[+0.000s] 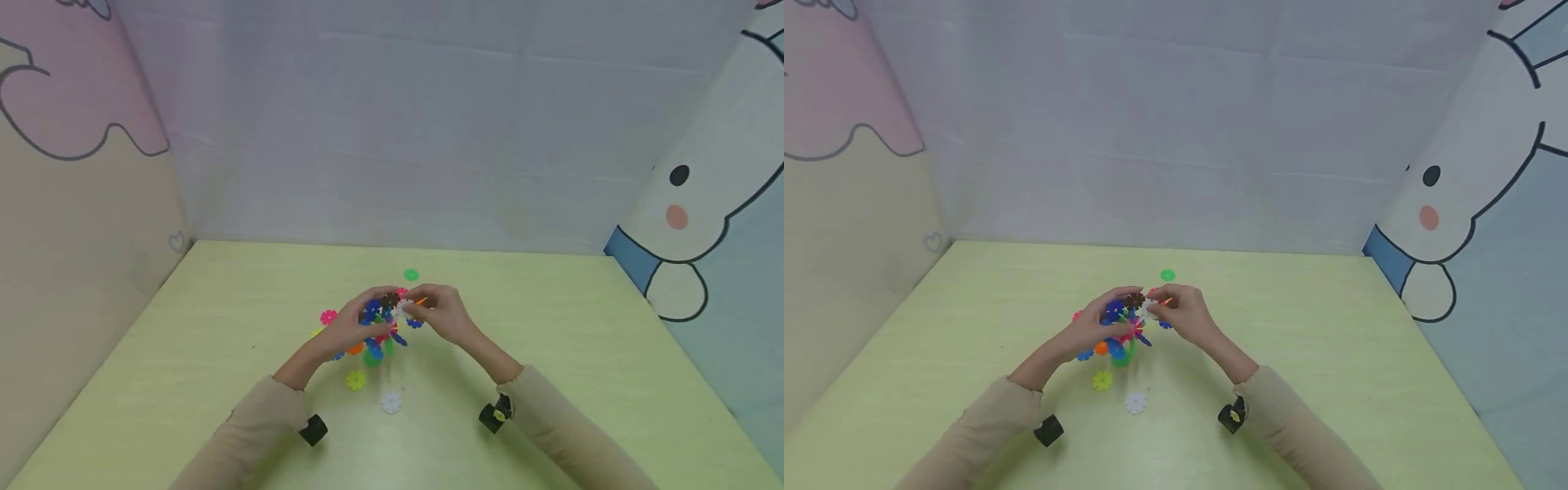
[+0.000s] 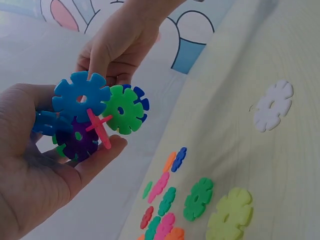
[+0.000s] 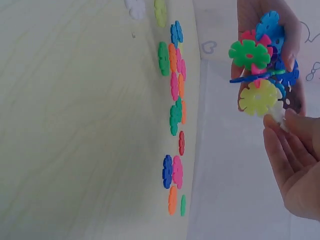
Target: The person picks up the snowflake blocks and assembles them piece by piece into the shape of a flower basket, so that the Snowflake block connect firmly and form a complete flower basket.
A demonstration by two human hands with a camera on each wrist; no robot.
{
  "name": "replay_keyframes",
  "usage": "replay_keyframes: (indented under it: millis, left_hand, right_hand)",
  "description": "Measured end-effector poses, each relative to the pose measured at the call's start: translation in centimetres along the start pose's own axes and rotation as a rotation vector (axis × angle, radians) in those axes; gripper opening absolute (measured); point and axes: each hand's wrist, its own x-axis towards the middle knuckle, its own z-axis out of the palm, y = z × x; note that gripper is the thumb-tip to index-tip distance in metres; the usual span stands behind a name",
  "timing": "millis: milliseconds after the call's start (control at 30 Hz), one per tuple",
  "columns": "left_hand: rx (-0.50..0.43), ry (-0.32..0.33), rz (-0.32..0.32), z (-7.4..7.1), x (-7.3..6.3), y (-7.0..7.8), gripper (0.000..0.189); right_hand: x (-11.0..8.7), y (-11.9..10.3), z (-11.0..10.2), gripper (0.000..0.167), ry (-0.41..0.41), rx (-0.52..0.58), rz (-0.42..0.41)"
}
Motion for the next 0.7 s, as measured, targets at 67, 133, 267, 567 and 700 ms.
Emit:
replay_keyframes:
  millis: [67,133,267,567,700]
  left_hand:
    - [-0.016,0.016,0.0,-0.1,-0.2,-0.2,0.053]
    - [-0.015,0.037,-0.019,-0.4,-0.4,-0.2,0.052]
    - [0.002,0.06,-0.041,-1.1,-0.8,-0.2,0.053]
    - [-0.056,0.078,-0.032,-1.4,-0.8,-0.4,0.059]
    - [-0.093,0.109,-0.051,-1.0,-0.4,-0.3,0.059]
  right_hand:
    - [0.5,1.5,-0.2,0.023,-0.017,0.039,0.027]
    - [1.0,3.3,-0.6,0.027,-0.023,0.059,0.066]
    - [2.2,6.4,-0.9,0.027,-0.057,-0.05,0.121]
    - [3.7,9.8,0.0,0.028,-0.309,-0.49,0.118]
    - [3.6,9.6,0.1,0.025,-0.318,-0.536,0.115]
